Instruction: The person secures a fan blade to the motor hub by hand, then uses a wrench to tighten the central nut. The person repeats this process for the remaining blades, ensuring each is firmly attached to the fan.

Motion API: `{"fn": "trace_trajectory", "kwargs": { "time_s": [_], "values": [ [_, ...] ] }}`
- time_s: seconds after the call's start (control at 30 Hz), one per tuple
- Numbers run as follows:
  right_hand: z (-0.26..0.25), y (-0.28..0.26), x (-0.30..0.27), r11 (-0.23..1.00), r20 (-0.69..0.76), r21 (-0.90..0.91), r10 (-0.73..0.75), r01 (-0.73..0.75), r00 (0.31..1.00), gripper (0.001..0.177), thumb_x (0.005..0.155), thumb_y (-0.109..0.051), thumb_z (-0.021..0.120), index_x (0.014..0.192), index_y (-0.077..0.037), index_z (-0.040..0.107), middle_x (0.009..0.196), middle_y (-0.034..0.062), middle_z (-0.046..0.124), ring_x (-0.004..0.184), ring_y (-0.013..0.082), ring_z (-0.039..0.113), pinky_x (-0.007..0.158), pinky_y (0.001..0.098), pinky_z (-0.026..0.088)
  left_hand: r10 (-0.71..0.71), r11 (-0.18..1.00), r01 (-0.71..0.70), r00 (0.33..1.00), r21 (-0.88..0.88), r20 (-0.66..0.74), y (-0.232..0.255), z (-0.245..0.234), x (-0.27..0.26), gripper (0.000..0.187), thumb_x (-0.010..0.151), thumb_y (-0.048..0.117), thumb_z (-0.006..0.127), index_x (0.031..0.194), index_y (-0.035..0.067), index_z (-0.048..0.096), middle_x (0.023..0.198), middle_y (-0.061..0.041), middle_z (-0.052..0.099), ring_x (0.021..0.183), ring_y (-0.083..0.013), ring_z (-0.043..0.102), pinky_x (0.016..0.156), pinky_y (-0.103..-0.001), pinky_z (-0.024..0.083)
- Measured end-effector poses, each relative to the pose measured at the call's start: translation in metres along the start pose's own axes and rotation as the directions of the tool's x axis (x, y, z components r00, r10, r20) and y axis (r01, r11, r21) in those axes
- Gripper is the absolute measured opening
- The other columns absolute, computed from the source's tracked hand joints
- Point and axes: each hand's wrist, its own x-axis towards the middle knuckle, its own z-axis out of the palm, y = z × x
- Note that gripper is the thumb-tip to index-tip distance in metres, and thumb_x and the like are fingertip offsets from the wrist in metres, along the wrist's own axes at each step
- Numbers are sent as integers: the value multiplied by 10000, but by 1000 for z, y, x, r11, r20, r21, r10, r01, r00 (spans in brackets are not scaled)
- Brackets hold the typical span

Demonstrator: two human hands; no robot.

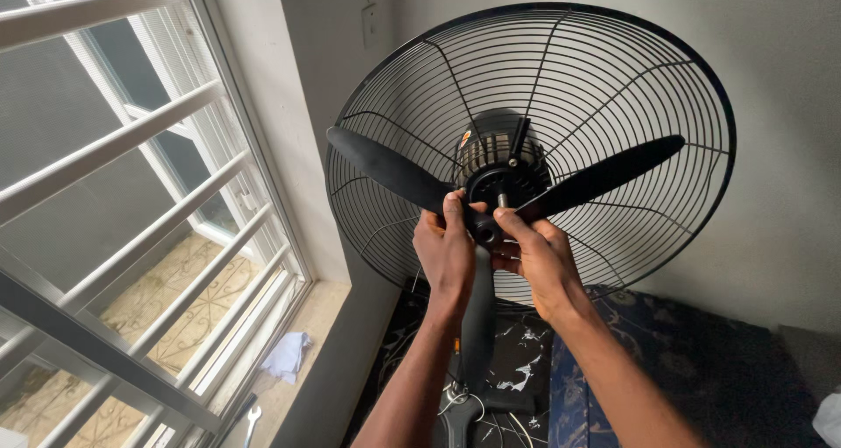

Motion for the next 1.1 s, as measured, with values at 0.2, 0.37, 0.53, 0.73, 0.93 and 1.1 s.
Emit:
{"fn": "trace_trajectory", "kwargs": {
  "time_s": [0.2, 0.37, 0.53, 0.73, 0.93, 1.1],
  "values": [
    [0, -2, 1, 1000, -49, 7, -9, 10, 999, 379, 952, -351, 629, 1075, -1, 707, 960, 99, 758, 855, 205, 742, 737, 369, 626, -77, 986, 86, 995, -145, 69, 11, -7, -1, 370, 1040, 349, 502, 1109, 39, 693, 890, -72, 782, 706, -99, 670, 581, -264, 512],
    [-1, -10, -9, 998, -27, -27, -58, 57, 998, 391, 935, -388, 587, 1105, -61, 720, 979, 50, 776, 865, 174, 749, 742, 359, 645, -113, 967, 132, 989, -219, 95, 18, -6, -6, 466, 1041, 422, 443, 1129, 34, 686, 911, -83, 784, 803, -141, 723, 646, -295, 566],
    [-10, 0, -11, 994, 11, 84, -72, 71, 997, 417, 970, -395, 579, 1183, -61, 708, 978, 52, 749, 852, 151, 714, 745, 330, 589, 53, 972, -7, 980, -234, 191, 25, -18, -27, 434, 1023, 365, 503, 1225, 14, 661, 1042, -126, 764, 925, -170, 701, 764, -314, 565],
    [-27, 2, -9, 961, 209, 259, -151, 95, 966, 545, 997, -432, 541, 1370, -37, 577, 968, 67, 749, 885, 131, 714, 823, 302, 570, 476, 867, -496, 802, -42, 360, 29, -50, -59, 516, 820, 52, 558, 1327, -25, 610, 1206, -140, 704, 1126, -210, 667, 983, -345, 508],
    [-29, -6, -14, 946, 458, 279, -283, 166, 843, 773, 1004, -522, 540, 1534, 31, 435, 984, 76, 731, 907, 134, 687, 856, 304, 546, -32, 976, 117, 912, -185, 409, 22, -38, -51, 460, 1017, 327, 539, 1360, 26, 595, 1121, -87, 695, 948, -196, 669, 804, -319, 560],
    [-32, -18, -32, 951, 551, 183, -310, 251, 775, 811, 986, -482, 554, 1559, 54, 351, 1186, 55, 686, 1148, 98, 606, 1055, 288, 454, -111, 983, 172, 823, -57, 556, 37, -38, -68, 625, 972, 486, 547, 1447, 80, 539, 1276, -60, 653, 1213, -151, 596, 1043, -343, 446]
  ]
}}
